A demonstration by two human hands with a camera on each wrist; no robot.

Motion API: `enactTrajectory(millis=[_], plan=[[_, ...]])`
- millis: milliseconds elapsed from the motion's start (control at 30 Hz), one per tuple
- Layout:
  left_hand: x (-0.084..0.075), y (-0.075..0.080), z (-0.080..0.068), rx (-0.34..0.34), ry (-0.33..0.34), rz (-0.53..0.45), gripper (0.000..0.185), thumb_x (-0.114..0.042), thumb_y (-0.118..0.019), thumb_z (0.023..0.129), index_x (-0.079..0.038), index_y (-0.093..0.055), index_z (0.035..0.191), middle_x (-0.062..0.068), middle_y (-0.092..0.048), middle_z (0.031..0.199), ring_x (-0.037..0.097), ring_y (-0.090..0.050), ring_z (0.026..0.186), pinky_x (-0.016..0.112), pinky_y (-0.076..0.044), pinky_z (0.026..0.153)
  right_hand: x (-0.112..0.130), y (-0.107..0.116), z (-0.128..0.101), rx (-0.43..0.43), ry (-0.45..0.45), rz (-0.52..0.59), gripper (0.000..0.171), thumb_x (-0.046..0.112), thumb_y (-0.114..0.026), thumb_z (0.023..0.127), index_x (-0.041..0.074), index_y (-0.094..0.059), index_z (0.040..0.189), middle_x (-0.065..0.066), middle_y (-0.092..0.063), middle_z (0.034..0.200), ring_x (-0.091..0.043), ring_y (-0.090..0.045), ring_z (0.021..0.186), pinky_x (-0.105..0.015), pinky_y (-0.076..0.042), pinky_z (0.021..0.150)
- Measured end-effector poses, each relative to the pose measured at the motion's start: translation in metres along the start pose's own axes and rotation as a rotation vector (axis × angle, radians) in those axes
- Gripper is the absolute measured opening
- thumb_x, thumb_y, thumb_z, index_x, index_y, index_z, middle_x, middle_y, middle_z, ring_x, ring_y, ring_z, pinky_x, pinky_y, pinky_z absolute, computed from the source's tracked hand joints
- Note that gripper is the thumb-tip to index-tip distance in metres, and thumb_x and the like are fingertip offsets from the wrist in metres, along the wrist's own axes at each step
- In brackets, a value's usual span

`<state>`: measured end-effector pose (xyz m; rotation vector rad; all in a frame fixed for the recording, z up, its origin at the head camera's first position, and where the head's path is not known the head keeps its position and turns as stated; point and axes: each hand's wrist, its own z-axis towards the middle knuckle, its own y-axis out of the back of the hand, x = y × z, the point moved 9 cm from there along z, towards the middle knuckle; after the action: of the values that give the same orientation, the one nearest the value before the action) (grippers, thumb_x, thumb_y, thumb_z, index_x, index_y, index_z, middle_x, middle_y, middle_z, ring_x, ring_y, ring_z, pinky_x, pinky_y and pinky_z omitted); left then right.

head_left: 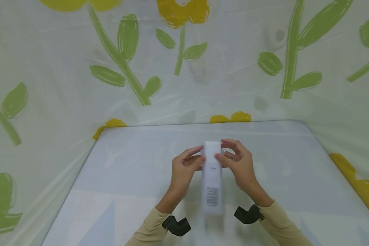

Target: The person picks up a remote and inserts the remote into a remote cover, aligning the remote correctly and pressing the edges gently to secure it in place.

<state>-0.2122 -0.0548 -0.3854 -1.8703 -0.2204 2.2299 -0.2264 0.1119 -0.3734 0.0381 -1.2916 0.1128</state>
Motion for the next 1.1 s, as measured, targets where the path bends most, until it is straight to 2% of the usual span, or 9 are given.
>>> enactTrajectory(millis=[167, 267, 467, 700, 800, 967, 1100], plan=[[-0.002, 0.006, 0.005, -0.029, -0.064, -0.023, 0.022, -0.001, -0.069, 0.084, 0.003, -0.068, 0.106, 0.018, -0.065, 0.102, 0.023, -0.066, 0.083, 0.036, -0.057, 0.060, -0.001, -0.005, 0.003, 0.031, -0.022, 0.024, 0.041, 0.001, -0.069, 0.084, -0.001, -0.055, 0.122, -0.014, -0.056, 0.112, -0.021, -0.067, 0.087, -0.037, -0.058, 0.065], [0.001, 0.008, 0.011, -0.013, -0.075, -0.001, 0.015, 0.002, -0.068, 0.084, 0.006, -0.067, 0.099, 0.019, -0.064, 0.099, 0.023, -0.066, 0.079, 0.037, -0.057, 0.055, -0.005, -0.006, 0.003, 0.041, -0.045, 0.011, 0.039, 0.004, -0.070, 0.085, 0.000, -0.057, 0.121, -0.013, -0.057, 0.115, -0.021, -0.068, 0.088, -0.037, -0.058, 0.066], [0.004, 0.006, 0.021, 0.066, -0.038, 0.076, 0.011, 0.000, -0.065, 0.087, 0.005, -0.064, 0.096, 0.016, -0.060, 0.099, 0.022, -0.065, 0.085, 0.041, -0.057, 0.054, -0.009, -0.004, 0.003, 0.024, -0.077, -0.043, 0.040, 0.010, -0.072, 0.084, 0.003, -0.058, 0.121, -0.012, -0.057, 0.119, -0.018, -0.068, 0.090, -0.037, -0.057, 0.067], [-0.004, 0.003, 0.023, 0.050, 0.010, 0.053, 0.004, -0.001, -0.062, 0.089, 0.001, -0.062, 0.093, 0.015, -0.057, 0.099, 0.023, -0.064, 0.090, 0.046, -0.055, 0.050, 0.006, -0.007, 0.006, 0.084, -0.004, -0.020, 0.041, -0.001, -0.072, 0.081, -0.003, -0.058, 0.120, -0.016, -0.057, 0.116, -0.022, -0.066, 0.086, -0.036, -0.058, 0.067], [-0.007, 0.002, 0.024, 0.033, 0.021, 0.043, 0.004, 0.001, -0.062, 0.089, 0.002, -0.062, 0.092, 0.015, -0.057, 0.097, 0.021, -0.063, 0.086, 0.046, -0.055, 0.049, 0.013, -0.008, 0.006, 0.104, 0.022, -0.023, 0.042, -0.005, -0.072, 0.079, -0.004, -0.058, 0.118, -0.015, -0.057, 0.116, -0.023, -0.064, 0.085, -0.033, -0.057, 0.068], [-0.011, 0.005, 0.024, 0.011, 0.007, 0.046, 0.010, 0.001, -0.064, 0.087, 0.004, -0.061, 0.096, 0.014, -0.059, 0.098, 0.020, -0.063, 0.081, 0.038, -0.055, 0.049, 0.015, -0.012, 0.005, 0.095, 0.017, -0.029, 0.043, -0.002, -0.073, 0.080, -0.003, -0.058, 0.120, -0.015, -0.057, 0.118, -0.022, -0.064, 0.089, -0.034, -0.057, 0.071], [-0.012, -0.001, 0.023, 0.082, -0.001, 0.113, 0.032, -0.004, -0.070, 0.084, -0.003, -0.059, 0.114, 0.012, -0.056, 0.112, 0.021, -0.062, 0.089, 0.032, -0.056, 0.057, 0.012, -0.012, 0.003, 0.075, 0.009, -0.022, 0.045, -0.001, -0.072, 0.081, -0.001, -0.056, 0.123, -0.014, -0.055, 0.122, -0.021, -0.064, 0.093, -0.034, -0.057, 0.072]])
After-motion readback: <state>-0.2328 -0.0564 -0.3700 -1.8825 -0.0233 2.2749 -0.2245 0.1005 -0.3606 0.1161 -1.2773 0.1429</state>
